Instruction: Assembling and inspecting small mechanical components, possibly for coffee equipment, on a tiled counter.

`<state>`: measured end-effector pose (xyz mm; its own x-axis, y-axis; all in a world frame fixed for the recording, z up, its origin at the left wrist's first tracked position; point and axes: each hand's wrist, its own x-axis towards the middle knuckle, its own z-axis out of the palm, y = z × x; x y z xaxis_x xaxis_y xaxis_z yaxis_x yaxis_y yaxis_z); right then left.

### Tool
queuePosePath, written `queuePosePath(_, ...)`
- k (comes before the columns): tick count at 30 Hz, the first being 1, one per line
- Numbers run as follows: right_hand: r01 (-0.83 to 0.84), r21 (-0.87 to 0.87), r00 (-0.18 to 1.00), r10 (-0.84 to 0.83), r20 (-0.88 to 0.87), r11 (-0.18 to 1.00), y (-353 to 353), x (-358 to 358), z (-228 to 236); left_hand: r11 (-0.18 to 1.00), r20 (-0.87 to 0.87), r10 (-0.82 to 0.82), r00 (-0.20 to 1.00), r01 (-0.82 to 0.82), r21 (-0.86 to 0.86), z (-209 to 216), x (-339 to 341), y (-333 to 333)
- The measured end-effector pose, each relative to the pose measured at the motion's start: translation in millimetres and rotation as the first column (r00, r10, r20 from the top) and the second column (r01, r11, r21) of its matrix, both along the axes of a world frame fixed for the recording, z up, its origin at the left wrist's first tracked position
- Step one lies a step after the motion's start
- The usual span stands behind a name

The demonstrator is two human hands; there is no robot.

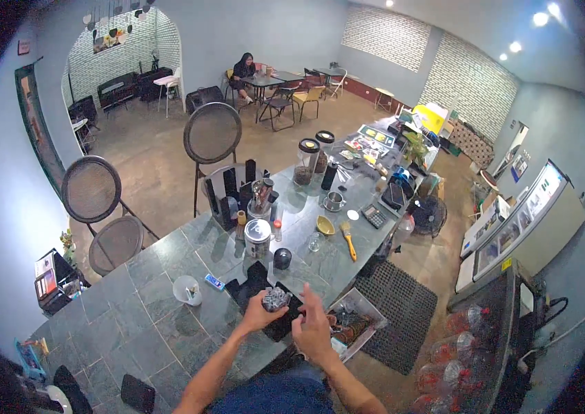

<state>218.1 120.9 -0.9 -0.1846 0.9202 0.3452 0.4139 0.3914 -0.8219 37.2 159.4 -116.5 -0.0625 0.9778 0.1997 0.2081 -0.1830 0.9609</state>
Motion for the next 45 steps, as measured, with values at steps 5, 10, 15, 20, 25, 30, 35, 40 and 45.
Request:
queuePosePath(5,-0.178,0.083,0.903,0.129,0.411,0.981,9.7,11.4,3.9,0.998,0.030,-0.051,0.998,0.052,-0.021,0.9,-2.1,1.6)
queuePosePath(10,-0.239,0.082,0.888,0.183,0.422,0.968,12.1,7.6,-9.6,0.997,0.034,-0.064,0.997,0.066,-0.042,18.1,1.0,0.7)
queuePosePath(15,-0.229,0.074,0.797,0.143,0.586,0.971,8.5,5.7,-10.0,0.997,0.025,-0.057,0.998,0.058,-0.040,5.1,-2.4,1.6)
queuePosePath(20,-0.180,0.014,0.930,0.166,0.329,0.984,7.1,-0.8,-12.1,0.997,-0.025,-0.065,0.998,0.065,-0.036,9.0,-1.0,2.0)
queuePosePath(25,-0.194,0.013,0.888,0.170,0.428,0.981,12.2,-1.3,-10.4,0.999,-0.018,-0.030,0.999,0.030,0.045,21.9,3.9,-0.8)
queuePosePath(30,-0.226,0.084,0.796,0.134,0.590,0.971,27.4,-7.6,-11.4,0.999,-0.038,-0.033,0.999,0.034,0.028,17.7,4.5,-1.3)
queuePosePath(35,-0.224,0.129,0.868,0.138,0.477,0.966,18.9,-25.8,25.7,0.997,-0.044,-0.033,0.998,0.036,0.071,-6.0,0.8,2.4)
queuePosePath(40,-0.294,0.104,0.670,0.127,0.732,0.950,41.0,-41.9,-23.2,0.995,0.028,-0.075,0.997,0.073,0.062,-4.7,6.5,3.6)
queuePosePath(45,-0.295,0.334,0.786,0.029,0.618,0.895,39.3,-64.6,-3.5,0.995,-0.031,-0.046,0.998,0.048,0.084,-9.3,3.1,-0.9)
